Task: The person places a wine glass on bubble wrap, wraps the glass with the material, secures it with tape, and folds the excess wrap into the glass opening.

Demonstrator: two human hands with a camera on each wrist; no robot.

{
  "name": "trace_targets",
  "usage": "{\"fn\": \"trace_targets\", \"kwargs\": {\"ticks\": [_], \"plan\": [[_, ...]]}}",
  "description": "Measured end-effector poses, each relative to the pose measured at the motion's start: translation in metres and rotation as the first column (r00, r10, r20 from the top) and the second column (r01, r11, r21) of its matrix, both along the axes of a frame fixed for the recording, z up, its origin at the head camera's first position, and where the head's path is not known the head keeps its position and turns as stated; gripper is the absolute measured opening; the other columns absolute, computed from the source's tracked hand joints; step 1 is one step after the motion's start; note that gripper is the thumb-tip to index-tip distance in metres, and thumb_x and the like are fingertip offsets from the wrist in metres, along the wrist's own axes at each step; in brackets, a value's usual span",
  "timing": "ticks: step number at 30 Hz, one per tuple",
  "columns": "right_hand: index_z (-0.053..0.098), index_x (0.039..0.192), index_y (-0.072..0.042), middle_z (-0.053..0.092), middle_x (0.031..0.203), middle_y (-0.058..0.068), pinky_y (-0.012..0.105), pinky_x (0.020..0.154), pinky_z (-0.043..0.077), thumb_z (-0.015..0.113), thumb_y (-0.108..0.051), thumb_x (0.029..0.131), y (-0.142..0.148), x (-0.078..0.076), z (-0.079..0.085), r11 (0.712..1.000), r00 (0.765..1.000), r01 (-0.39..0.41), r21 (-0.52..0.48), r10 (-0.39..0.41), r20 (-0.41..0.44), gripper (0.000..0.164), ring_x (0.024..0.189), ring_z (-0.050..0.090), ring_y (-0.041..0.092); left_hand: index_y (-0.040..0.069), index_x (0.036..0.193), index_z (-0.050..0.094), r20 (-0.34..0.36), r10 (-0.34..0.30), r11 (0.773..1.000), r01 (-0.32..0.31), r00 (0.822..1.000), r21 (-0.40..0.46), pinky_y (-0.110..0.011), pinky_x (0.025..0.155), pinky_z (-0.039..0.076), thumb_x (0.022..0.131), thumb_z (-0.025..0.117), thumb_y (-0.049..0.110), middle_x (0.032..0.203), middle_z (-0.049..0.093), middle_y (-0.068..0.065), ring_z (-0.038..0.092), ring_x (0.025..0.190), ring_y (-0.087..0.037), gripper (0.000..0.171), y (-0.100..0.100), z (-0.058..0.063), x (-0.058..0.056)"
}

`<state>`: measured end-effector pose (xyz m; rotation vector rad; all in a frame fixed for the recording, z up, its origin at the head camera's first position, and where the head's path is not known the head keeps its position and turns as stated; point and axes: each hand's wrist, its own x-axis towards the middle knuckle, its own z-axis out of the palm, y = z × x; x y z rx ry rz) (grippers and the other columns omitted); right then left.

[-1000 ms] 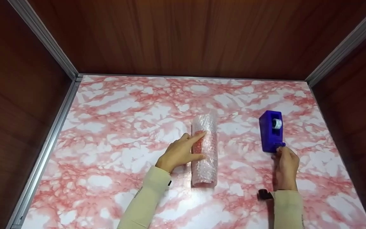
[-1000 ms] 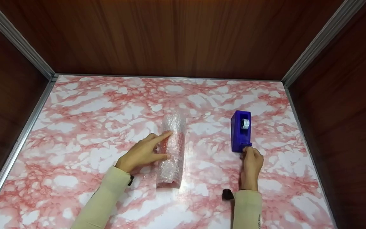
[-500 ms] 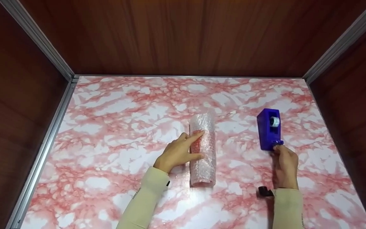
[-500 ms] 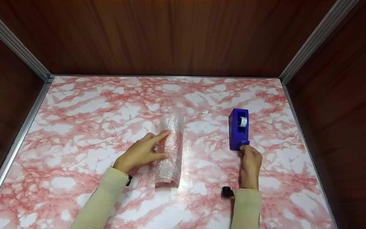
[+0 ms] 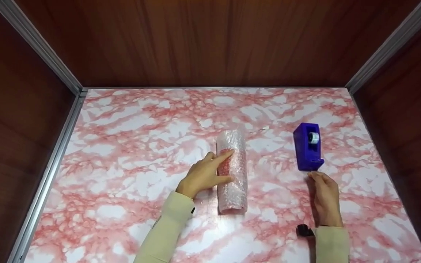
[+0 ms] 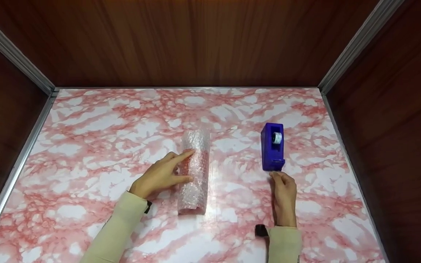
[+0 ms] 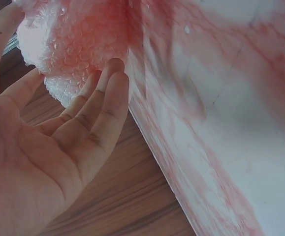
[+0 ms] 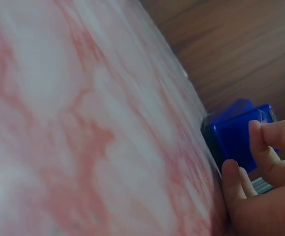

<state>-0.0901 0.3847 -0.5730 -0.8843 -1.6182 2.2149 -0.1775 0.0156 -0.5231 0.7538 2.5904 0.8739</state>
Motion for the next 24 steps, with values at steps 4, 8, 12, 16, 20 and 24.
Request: {"fn": "trace_targets", "kwargs": {"ticks": [4, 8, 12, 16, 20, 24], "plan": [[0.07, 0.096, -0.001, 0.06, 0.099, 0.0, 0.022, 0.088, 0.044, 0.067, -0.018, 0.098, -0.004, 0.003, 0.003, 0.996, 0.994, -0.079, 0.04, 0.076, 0.077, 0.018, 0.095, 0.052, 0.014, 0.049, 0.156, 0.024, 0.012, 0.003, 1.0, -0.003, 1.0, -0.006, -0.039, 0.073, 0.048, 0.085, 0.073, 0.058, 0.123, 0.051, -0.007, 0.056, 0.079, -0.02, 0.087, -0.001, 0.0, 0.001], [0.067, 0.109, 0.004, 0.061, 0.107, -0.003, 0.028, 0.094, 0.035, 0.064, -0.024, 0.1, -0.008, 0.002, 0.005, 0.955, 0.977, -0.195, 0.225, 0.169, 0.13, 0.031, 0.105, 0.05, 0.018, 0.05, 0.156, 0.024, 0.014, 0.012, 1.0, -0.011, 1.0, -0.001, -0.04, 0.072, 0.048, 0.084, 0.074, 0.058, 0.121, 0.051, -0.007, 0.056, 0.078, -0.021, 0.088, -0.001, 0.0, 0.001], [0.064, 0.111, 0.014, 0.065, 0.095, -0.004, 0.027, 0.089, 0.041, 0.059, -0.012, 0.102, -0.016, -0.004, 0.012, 0.883, 0.967, -0.255, 0.394, 0.227, 0.117, 0.028, 0.098, 0.054, 0.015, 0.049, 0.156, 0.025, 0.009, 0.017, 1.0, -0.017, 1.0, 0.002, -0.041, 0.072, 0.048, 0.083, 0.074, 0.059, 0.12, 0.051, -0.006, 0.057, 0.077, -0.021, 0.088, 0.0, 0.001, 0.0], [0.064, 0.109, 0.014, 0.066, 0.09, 0.002, 0.021, 0.074, 0.046, 0.058, -0.007, 0.101, -0.021, -0.01, 0.011, 0.835, 0.952, -0.3, 0.462, 0.294, 0.087, 0.024, 0.08, 0.057, 0.008, 0.05, 0.156, 0.024, 0.01, 0.015, 1.0, -0.015, 1.0, -0.004, -0.041, 0.073, 0.048, 0.083, 0.075, 0.057, 0.122, 0.051, -0.007, 0.057, 0.078, -0.02, 0.089, 0.0, 0.002, 0.0], [0.066, 0.106, 0.012, 0.065, 0.093, 0.009, 0.02, 0.07, 0.045, 0.058, -0.005, 0.101, -0.035, -0.012, 0.028, 0.754, 0.922, -0.35, 0.556, 0.383, 0.061, 0.02, 0.077, 0.055, 0.008, 0.049, 0.156, 0.024, 0.006, 0.008, 1.0, -0.008, 1.0, -0.004, -0.04, 0.073, 0.048, 0.083, 0.075, 0.057, 0.122, 0.051, -0.006, 0.056, 0.079, -0.02, 0.089, 0.0, 0.001, 0.0], [0.068, 0.1, 0.01, 0.061, 0.098, 0.011, 0.022, 0.079, 0.042, 0.058, -0.003, 0.101, -0.059, -0.015, 0.059, 0.663, 0.896, -0.365, 0.654, 0.441, 0.054, 0.016, 0.092, 0.051, 0.01, 0.048, 0.156, 0.024, 0.003, 0.002, 1.0, -0.002, 1.0, -0.001, -0.039, 0.071, 0.047, 0.084, 0.075, 0.057, 0.12, 0.051, -0.006, 0.055, 0.076, -0.019, 0.089, 0.0, 0.002, 0.0]]}}
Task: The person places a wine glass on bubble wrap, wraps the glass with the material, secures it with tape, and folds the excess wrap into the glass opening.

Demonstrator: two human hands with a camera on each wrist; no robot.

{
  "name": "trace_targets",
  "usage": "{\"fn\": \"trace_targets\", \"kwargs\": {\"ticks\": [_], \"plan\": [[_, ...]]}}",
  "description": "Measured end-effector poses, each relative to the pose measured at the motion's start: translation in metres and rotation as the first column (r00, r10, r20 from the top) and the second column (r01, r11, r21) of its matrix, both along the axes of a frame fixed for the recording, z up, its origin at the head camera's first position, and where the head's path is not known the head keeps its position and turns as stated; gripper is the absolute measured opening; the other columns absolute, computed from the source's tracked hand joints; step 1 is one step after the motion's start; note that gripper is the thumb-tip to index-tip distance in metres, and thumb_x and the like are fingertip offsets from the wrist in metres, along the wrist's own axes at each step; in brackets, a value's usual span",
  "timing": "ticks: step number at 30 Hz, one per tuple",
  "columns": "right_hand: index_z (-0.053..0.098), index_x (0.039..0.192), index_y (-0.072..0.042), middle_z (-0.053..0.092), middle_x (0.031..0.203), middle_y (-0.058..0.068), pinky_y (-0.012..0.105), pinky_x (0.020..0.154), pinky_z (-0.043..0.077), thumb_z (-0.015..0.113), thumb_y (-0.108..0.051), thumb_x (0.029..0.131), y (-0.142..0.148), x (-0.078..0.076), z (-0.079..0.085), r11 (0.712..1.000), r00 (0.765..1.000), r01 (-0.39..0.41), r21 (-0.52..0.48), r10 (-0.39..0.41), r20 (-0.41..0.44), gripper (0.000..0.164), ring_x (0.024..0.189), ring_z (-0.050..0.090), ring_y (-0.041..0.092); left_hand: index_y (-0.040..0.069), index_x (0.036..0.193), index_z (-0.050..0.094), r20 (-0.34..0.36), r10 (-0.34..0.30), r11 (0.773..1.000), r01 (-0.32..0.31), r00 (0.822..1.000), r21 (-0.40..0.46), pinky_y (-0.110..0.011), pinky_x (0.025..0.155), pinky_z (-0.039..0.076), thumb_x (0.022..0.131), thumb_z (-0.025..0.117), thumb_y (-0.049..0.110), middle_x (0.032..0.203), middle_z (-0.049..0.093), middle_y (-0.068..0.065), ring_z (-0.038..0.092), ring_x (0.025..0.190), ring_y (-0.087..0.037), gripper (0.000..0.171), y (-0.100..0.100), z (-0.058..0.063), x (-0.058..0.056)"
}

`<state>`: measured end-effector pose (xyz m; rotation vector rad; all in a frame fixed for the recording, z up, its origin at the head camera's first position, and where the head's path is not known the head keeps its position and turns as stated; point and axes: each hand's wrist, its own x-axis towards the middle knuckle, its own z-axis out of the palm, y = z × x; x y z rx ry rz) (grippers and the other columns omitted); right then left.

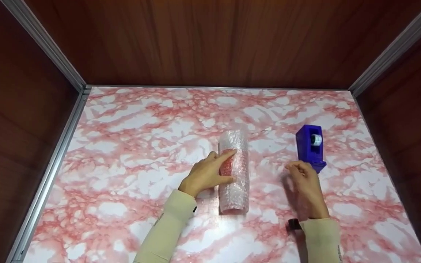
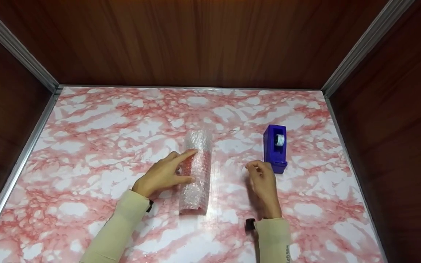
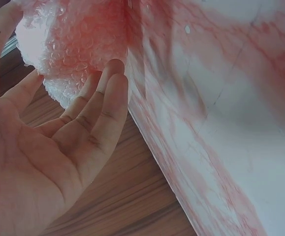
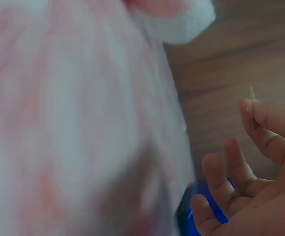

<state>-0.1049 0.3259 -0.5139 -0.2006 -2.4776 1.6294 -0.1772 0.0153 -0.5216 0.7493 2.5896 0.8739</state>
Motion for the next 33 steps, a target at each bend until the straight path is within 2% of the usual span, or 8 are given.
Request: {"fn": "trace_targets", "kwargs": {"ticks": [3, 8, 12, 16, 21, 23, 29, 33], "plan": [[0.067, 0.096, 0.011, 0.059, 0.1, 0.017, 0.022, 0.081, 0.042, 0.058, 0.0, 0.099, -0.015, -0.007, 0.013, 0.998, 0.998, -0.041, 0.038, 0.043, -0.047, 0.014, 0.096, 0.049, 0.013, 0.049, 0.156, 0.024, 0.001, 0.0, 1.0, 0.0, 1.0, -0.004, -0.038, 0.07, 0.047, 0.083, 0.075, 0.057, 0.118, 0.051, -0.005, 0.055, 0.076, -0.018, 0.09, 0.001, 0.0, 0.0], [0.07, 0.092, 0.005, 0.06, 0.101, 0.017, 0.025, 0.082, 0.039, 0.063, 0.001, 0.096, -0.026, -0.024, 0.004, 0.991, 0.986, -0.104, 0.09, 0.115, -0.122, 0.009, 0.095, 0.049, 0.015, 0.048, 0.156, 0.025, -0.001, 0.006, 1.0, -0.006, 1.0, -0.017, -0.039, 0.072, 0.048, 0.082, 0.076, 0.057, 0.117, 0.051, -0.005, 0.055, 0.078, -0.019, 0.09, 0.001, 0.0, 0.0], [0.072, 0.09, -0.004, 0.06, 0.097, 0.01, 0.029, 0.078, 0.038, 0.067, -0.003, 0.095, -0.034, -0.035, 0.001, 0.973, 0.969, -0.151, 0.173, 0.18, -0.17, 0.007, 0.089, 0.049, 0.015, 0.047, 0.156, 0.027, -0.017, 0.006, 1.0, -0.007, 1.0, -0.027, -0.04, 0.072, 0.048, 0.082, 0.077, 0.057, 0.117, 0.051, -0.005, 0.055, 0.079, -0.019, 0.09, 0.002, 0.001, -0.001], [0.074, 0.09, -0.01, 0.058, 0.095, 0.005, 0.037, 0.078, 0.04, 0.068, -0.01, 0.096, -0.045, -0.042, 0.007, 0.957, 0.958, -0.2, 0.209, 0.235, -0.162, 0.007, 0.089, 0.051, 0.016, 0.047, 0.156, 0.027, -0.032, 0.001, 0.999, -0.002, 0.999, -0.033, -0.04, 0.07, 0.048, 0.081, 0.077, 0.058, 0.114, 0.051, -0.005, 0.055, 0.077, -0.019, 0.09, 0.002, 0.002, -0.002], [0.074, 0.091, -0.01, 0.058, 0.097, 0.004, 0.044, 0.08, 0.043, 0.068, -0.012, 0.096, -0.058, -0.046, 0.013, 0.934, 0.939, -0.272, 0.233, 0.31, -0.149, 0.008, 0.095, 0.053, 0.018, 0.046, 0.155, 0.028, -0.042, 0.0, 0.999, -0.001, 0.999, -0.033, -0.04, 0.071, 0.049, 0.081, 0.078, 0.058, 0.113, 0.052, -0.005, 0.055, 0.079, -0.018, 0.09, 0.002, 0.002, -0.003], [0.074, 0.092, -0.008, 0.058, 0.099, 0.003, 0.044, 0.083, 0.045, 0.068, -0.011, 0.096, -0.063, -0.048, 0.014, 0.914, 0.92, -0.312, 0.26, 0.359, -0.158, 0.008, 0.097, 0.054, 0.018, 0.046, 0.155, 0.029, -0.045, -0.002, 0.999, 0.0, 0.999, -0.034, -0.04, 0.07, 0.049, 0.08, 0.078, 0.058, 0.111, 0.052, -0.005, 0.055, 0.079, -0.018, 0.091, 0.002, 0.002, -0.004], [0.074, 0.095, -0.009, 0.058, 0.103, 0.003, 0.045, 0.085, 0.043, 0.068, -0.012, 0.097, -0.08, -0.056, 0.013, 0.82, 0.83, -0.425, 0.383, 0.522, -0.197, 0.008, 0.095, 0.058, 0.02, 0.046, 0.156, 0.028, -0.045, -0.006, 0.999, 0.004, 0.999, -0.046, -0.04, 0.069, 0.048, 0.08, 0.076, 0.06, 0.109, 0.051, -0.004, 0.055, 0.075, -0.019, 0.091, 0.003, 0.002, -0.005], [0.074, 0.099, -0.012, 0.057, 0.104, 0.002, 0.048, 0.082, 0.037, 0.068, -0.016, 0.096, -0.089, -0.061, 0.012, 0.766, 0.805, -0.45, 0.46, 0.571, -0.164, 0.007, 0.09, 0.057, 0.019, 0.045, 0.156, 0.028, -0.049, -0.004, 0.998, 0.0, 0.999, -0.067, -0.043, 0.073, 0.05, 0.08, 0.076, 0.06, 0.115, 0.053, -0.006, 0.056, 0.079, -0.019, 0.091, 0.005, 0.002, -0.005]]}}
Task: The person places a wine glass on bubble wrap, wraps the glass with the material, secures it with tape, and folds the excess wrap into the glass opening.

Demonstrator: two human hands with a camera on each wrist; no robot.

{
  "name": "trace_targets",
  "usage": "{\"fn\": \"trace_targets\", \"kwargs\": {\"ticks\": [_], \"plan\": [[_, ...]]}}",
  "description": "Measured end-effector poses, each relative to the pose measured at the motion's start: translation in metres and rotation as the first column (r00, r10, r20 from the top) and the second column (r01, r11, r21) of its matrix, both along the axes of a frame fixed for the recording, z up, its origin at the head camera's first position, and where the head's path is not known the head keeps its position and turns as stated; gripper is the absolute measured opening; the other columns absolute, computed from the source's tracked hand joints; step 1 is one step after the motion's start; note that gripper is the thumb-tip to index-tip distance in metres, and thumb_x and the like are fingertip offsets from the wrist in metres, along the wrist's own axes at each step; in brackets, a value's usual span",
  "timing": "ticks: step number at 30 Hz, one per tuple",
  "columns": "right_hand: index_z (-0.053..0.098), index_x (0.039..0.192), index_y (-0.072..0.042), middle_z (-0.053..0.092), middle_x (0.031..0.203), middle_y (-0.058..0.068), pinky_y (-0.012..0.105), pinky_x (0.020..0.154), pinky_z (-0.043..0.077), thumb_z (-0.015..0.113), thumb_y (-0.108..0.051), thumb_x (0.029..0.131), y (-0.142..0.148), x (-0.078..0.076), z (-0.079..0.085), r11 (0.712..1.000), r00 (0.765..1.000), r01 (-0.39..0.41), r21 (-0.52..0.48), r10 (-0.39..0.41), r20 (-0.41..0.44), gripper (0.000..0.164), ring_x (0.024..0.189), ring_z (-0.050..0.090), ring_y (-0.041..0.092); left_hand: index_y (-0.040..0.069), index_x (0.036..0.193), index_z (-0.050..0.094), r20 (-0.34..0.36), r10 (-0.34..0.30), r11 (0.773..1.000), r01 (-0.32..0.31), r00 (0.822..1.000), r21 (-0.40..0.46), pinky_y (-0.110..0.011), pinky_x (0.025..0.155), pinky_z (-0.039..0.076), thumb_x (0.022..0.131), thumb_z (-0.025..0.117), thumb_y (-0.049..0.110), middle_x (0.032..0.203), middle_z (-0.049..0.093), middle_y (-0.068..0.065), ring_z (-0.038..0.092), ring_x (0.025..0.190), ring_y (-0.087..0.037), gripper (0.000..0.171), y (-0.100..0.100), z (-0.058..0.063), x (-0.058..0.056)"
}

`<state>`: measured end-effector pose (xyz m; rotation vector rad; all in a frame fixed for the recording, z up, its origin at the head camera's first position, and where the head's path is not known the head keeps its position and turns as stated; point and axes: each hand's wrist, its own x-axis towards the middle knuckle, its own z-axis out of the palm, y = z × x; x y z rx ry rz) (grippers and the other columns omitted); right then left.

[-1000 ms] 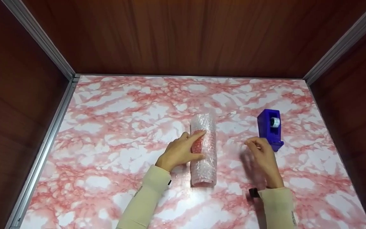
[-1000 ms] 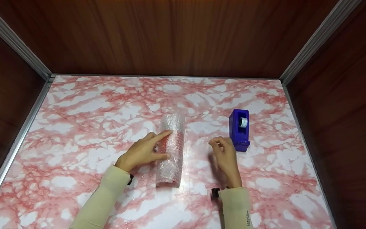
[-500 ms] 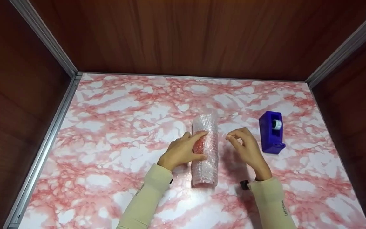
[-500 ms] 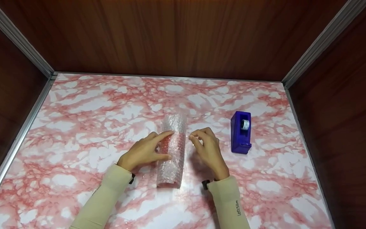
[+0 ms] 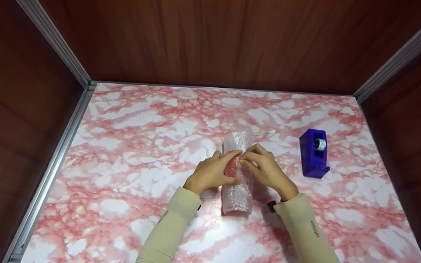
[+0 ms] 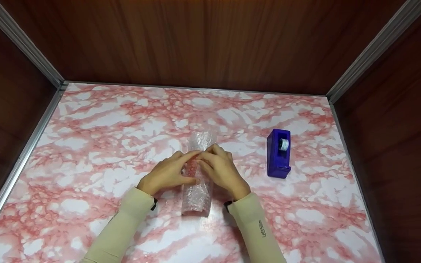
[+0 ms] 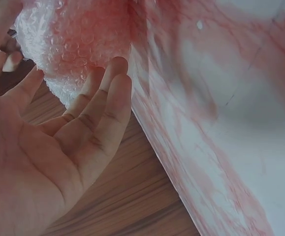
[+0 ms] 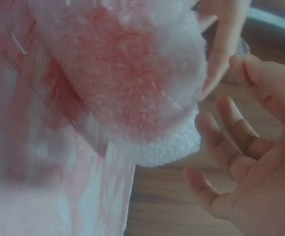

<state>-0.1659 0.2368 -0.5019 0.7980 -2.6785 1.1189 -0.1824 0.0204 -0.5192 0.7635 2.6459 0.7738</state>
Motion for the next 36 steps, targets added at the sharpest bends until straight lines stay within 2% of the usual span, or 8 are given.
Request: {"fn": "trace_targets", "kwargs": {"ticks": [6, 12, 17, 23, 26, 32, 36], "plan": [[0.074, 0.1, -0.015, 0.057, 0.106, 0.004, 0.05, 0.079, 0.04, 0.068, -0.018, 0.097, -0.006, -0.007, 0.0, 0.987, 0.999, -0.002, 0.159, 0.009, -0.044, 0.007, 0.093, 0.056, 0.02, 0.045, 0.156, 0.028, 0.014, 0.01, 1.0, -0.01, 1.0, -0.007, -0.044, 0.074, 0.049, 0.08, 0.077, 0.057, 0.115, 0.052, -0.005, 0.055, 0.078, -0.019, 0.092, 0.0, 0.001, -0.001], [0.075, 0.101, -0.017, 0.057, 0.107, 0.004, 0.051, 0.082, 0.041, 0.067, -0.02, 0.097, -0.007, -0.009, 0.0, 0.975, 0.999, 0.004, 0.22, 0.007, -0.051, 0.009, 0.099, 0.056, 0.023, 0.045, 0.157, 0.027, 0.012, 0.012, 1.0, -0.012, 1.0, -0.002, -0.043, 0.074, 0.049, 0.08, 0.078, 0.056, 0.115, 0.051, -0.005, 0.054, 0.078, -0.02, 0.092, 0.002, 0.001, -0.001], [0.076, 0.103, -0.015, 0.057, 0.103, 0.006, 0.049, 0.077, 0.046, 0.07, -0.019, 0.096, -0.006, -0.011, -0.009, 0.975, 0.99, -0.001, 0.224, 0.032, -0.135, 0.01, 0.092, 0.058, 0.025, 0.044, 0.156, 0.029, 0.015, 0.017, 1.0, -0.017, 1.0, 0.006, -0.046, 0.078, 0.049, 0.08, 0.079, 0.055, 0.119, 0.052, -0.007, 0.056, 0.083, -0.021, 0.092, 0.002, 0.001, 0.0], [0.073, 0.102, -0.013, 0.056, 0.099, 0.009, 0.043, 0.07, 0.047, 0.075, -0.018, 0.092, -0.006, -0.013, -0.019, 0.982, 0.951, -0.007, 0.191, 0.065, -0.301, 0.011, 0.082, 0.057, 0.026, 0.043, 0.157, 0.027, 0.029, 0.017, 1.0, -0.017, 0.999, -0.002, -0.043, 0.075, 0.049, 0.08, 0.078, 0.056, 0.117, 0.051, -0.007, 0.055, 0.079, -0.02, 0.093, 0.002, 0.001, 0.0], [0.073, 0.101, -0.014, 0.057, 0.101, 0.009, 0.044, 0.074, 0.047, 0.076, -0.02, 0.091, -0.007, -0.012, -0.022, 0.98, 0.941, -0.004, 0.201, 0.072, -0.33, 0.011, 0.084, 0.057, 0.026, 0.044, 0.157, 0.026, 0.028, 0.017, 1.0, -0.017, 0.999, -0.011, -0.043, 0.074, 0.05, 0.08, 0.078, 0.057, 0.116, 0.051, -0.007, 0.055, 0.078, -0.02, 0.094, 0.002, 0.001, 0.0], [0.075, 0.1, -0.018, 0.058, 0.104, 0.008, 0.046, 0.077, 0.045, 0.078, -0.021, 0.089, -0.009, -0.011, -0.027, 0.976, 0.936, 0.016, 0.217, 0.062, -0.346, 0.012, 0.089, 0.056, 0.027, 0.046, 0.157, 0.024, 0.031, 0.015, 1.0, -0.014, 0.999, -0.015, -0.045, 0.075, 0.05, 0.08, 0.079, 0.056, 0.119, 0.052, -0.008, 0.057, 0.081, -0.02, 0.095, 0.002, 0.001, 0.0], [0.072, 0.101, -0.014, 0.058, 0.103, 0.007, 0.045, 0.075, 0.045, 0.08, -0.023, 0.088, -0.009, -0.011, -0.03, 0.981, 0.928, 0.033, 0.19, 0.041, -0.371, 0.018, 0.088, 0.056, 0.027, 0.043, 0.158, 0.025, 0.03, 0.016, 1.0, -0.015, 0.999, -0.021, -0.043, 0.074, 0.05, 0.08, 0.079, 0.055, 0.117, 0.052, -0.007, 0.057, 0.081, -0.02, 0.095, 0.002, 0.001, 0.001]]}}
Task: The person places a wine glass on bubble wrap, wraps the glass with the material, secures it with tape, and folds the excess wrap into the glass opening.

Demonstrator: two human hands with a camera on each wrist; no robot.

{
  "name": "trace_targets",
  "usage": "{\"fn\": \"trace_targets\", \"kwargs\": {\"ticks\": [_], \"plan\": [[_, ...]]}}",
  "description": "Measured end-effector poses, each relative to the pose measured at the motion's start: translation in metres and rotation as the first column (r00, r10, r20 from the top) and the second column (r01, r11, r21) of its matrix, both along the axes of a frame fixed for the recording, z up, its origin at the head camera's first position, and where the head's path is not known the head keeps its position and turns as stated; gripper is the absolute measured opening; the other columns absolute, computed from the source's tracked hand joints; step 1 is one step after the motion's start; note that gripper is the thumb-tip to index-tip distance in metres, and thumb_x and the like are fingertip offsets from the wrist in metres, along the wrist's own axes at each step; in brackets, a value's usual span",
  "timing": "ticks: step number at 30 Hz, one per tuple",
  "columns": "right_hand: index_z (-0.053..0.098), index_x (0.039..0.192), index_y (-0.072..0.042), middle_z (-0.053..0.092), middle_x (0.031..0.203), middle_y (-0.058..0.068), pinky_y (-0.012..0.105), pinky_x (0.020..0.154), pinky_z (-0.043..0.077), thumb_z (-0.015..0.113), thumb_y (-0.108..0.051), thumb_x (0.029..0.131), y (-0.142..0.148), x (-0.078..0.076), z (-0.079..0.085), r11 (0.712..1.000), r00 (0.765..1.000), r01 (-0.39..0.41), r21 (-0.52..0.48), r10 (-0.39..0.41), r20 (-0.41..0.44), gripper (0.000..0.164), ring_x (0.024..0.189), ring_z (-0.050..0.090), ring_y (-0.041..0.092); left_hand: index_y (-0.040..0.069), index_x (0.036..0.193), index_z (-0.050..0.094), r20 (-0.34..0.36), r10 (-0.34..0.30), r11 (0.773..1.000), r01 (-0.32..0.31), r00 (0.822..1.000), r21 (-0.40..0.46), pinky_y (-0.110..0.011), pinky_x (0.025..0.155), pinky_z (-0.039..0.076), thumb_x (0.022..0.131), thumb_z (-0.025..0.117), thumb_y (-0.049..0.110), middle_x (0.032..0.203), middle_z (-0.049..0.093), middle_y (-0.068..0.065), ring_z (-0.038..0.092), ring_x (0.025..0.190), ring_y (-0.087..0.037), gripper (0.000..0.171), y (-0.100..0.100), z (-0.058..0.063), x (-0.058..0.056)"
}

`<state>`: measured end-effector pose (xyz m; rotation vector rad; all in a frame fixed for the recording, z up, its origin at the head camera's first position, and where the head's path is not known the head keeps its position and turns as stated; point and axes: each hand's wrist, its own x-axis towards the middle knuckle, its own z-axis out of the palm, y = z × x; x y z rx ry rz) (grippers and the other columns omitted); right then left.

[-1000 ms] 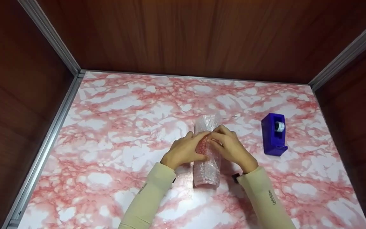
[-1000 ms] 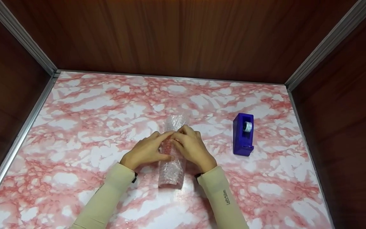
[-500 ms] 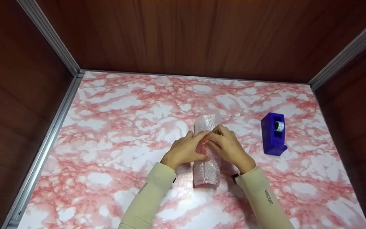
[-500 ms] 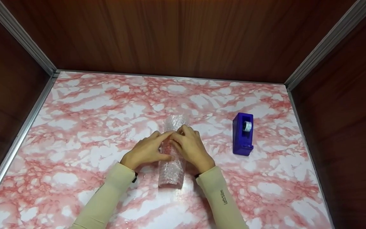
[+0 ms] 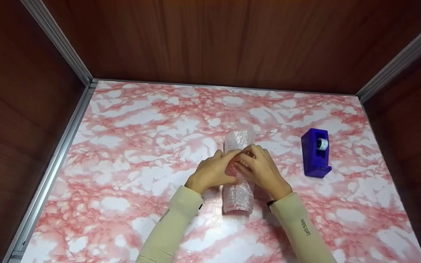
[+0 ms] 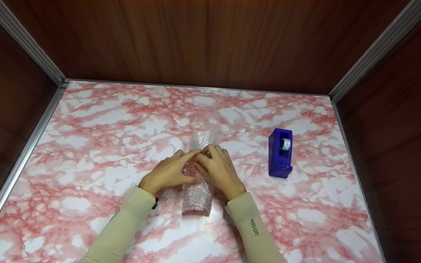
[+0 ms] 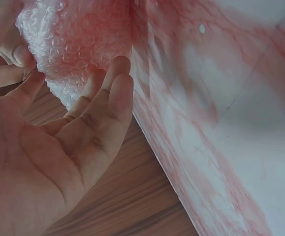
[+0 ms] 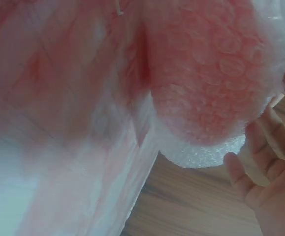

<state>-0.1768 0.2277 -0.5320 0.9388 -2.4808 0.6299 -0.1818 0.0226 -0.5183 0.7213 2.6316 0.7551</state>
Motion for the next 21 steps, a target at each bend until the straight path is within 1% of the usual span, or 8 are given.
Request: {"fn": "trace_targets", "kwargs": {"ticks": [2, 4, 5, 7, 11, 14, 18, 21], "plan": [[0.068, 0.103, -0.011, 0.057, 0.102, 0.008, 0.044, 0.074, 0.045, 0.081, -0.024, 0.087, 0.001, 0.0, -0.002, 0.999, 0.999, 0.023, -0.034, -0.022, 0.023, 0.025, 0.087, 0.055, 0.027, 0.041, 0.158, 0.026, -0.004, -0.001, 1.0, 0.001, 1.0, -0.004, -0.042, 0.073, 0.05, 0.079, 0.079, 0.057, 0.115, 0.052, -0.007, 0.057, 0.08, -0.02, 0.096, 0.0, 0.0, 0.0], [0.062, 0.106, -0.008, 0.055, 0.101, 0.009, 0.043, 0.076, 0.043, 0.082, -0.025, 0.085, 0.001, 0.0, -0.005, 0.994, 0.994, 0.065, -0.088, -0.057, 0.095, 0.034, 0.089, 0.052, 0.027, 0.04, 0.158, 0.027, -0.006, 0.002, 1.0, -0.002, 1.0, -0.004, -0.042, 0.073, 0.05, 0.079, 0.079, 0.058, 0.116, 0.052, -0.007, 0.057, 0.081, -0.021, 0.096, 0.0, -0.001, 0.0], [0.06, 0.109, -0.007, 0.053, 0.103, 0.01, 0.043, 0.077, 0.043, 0.083, -0.025, 0.084, 0.001, 0.0, -0.006, 0.988, 0.986, 0.095, -0.124, -0.076, 0.148, 0.038, 0.091, 0.05, 0.028, 0.04, 0.157, 0.027, -0.009, 0.001, 1.0, -0.001, 1.0, -0.003, -0.042, 0.073, 0.05, 0.078, 0.079, 0.058, 0.117, 0.052, -0.008, 0.058, 0.082, -0.021, 0.096, 0.001, -0.002, 0.0], [0.054, 0.114, -0.006, 0.049, 0.108, 0.013, 0.044, 0.082, 0.043, 0.084, -0.025, 0.081, 0.001, 0.0, -0.009, 0.966, 0.956, 0.17, -0.192, -0.115, 0.271, 0.048, 0.098, 0.046, 0.029, 0.043, 0.157, 0.027, -0.012, -0.005, 1.0, 0.005, 1.0, 0.002, -0.042, 0.075, 0.051, 0.078, 0.079, 0.059, 0.12, 0.053, -0.01, 0.059, 0.086, -0.022, 0.096, 0.001, -0.003, 0.0], [0.042, 0.136, -0.007, 0.038, 0.13, 0.019, 0.05, 0.093, 0.042, 0.083, -0.026, 0.077, 0.0, 0.002, -0.013, 0.906, 0.85, 0.323, -0.272, -0.152, 0.504, 0.075, 0.116, 0.041, 0.034, 0.047, 0.155, 0.027, -0.017, -0.011, 1.0, 0.011, 1.0, 0.015, -0.044, 0.076, 0.052, 0.077, 0.081, 0.058, 0.13, 0.052, -0.015, 0.062, 0.091, -0.026, 0.096, 0.003, -0.004, -0.001], [0.025, 0.152, -0.008, 0.028, 0.146, 0.022, 0.053, 0.097, 0.043, 0.084, -0.032, 0.079, 0.0, 0.001, -0.016, 0.866, 0.76, 0.4, -0.299, -0.131, 0.636, 0.097, 0.126, 0.04, 0.038, 0.048, 0.155, 0.027, -0.011, -0.001, 1.0, 0.001, 1.0, 0.018, -0.044, 0.075, 0.052, 0.077, 0.081, 0.057, 0.131, 0.052, -0.015, 0.062, 0.09, -0.026, 0.096, 0.003, -0.003, -0.001], [0.007, 0.159, -0.007, 0.028, 0.151, 0.023, 0.054, 0.101, 0.042, 0.084, -0.041, 0.08, -0.001, 0.002, -0.019, 0.817, 0.647, 0.478, -0.323, -0.079, 0.759, 0.115, 0.131, 0.042, 0.039, 0.048, 0.155, 0.028, -0.007, 0.013, 0.999, -0.013, 1.0, 0.029, -0.042, 0.074, 0.051, 0.076, 0.082, 0.056, 0.124, 0.052, -0.011, 0.06, 0.087, -0.021, 0.096, 0.002, -0.003, 0.0], [0.006, 0.159, -0.007, 0.029, 0.152, 0.024, 0.054, 0.103, 0.039, 0.083, -0.046, 0.079, -0.005, 0.002, -0.019, 0.793, 0.591, 0.521, -0.316, -0.068, 0.804, 0.117, 0.132, 0.041, 0.039, 0.048, 0.155, 0.028, -0.013, 0.004, 0.999, -0.004, 1.0, 0.043, -0.042, 0.074, 0.052, 0.076, 0.082, 0.057, 0.125, 0.05, -0.012, 0.06, 0.085, -0.022, 0.095, 0.002, -0.004, 0.0]]}}
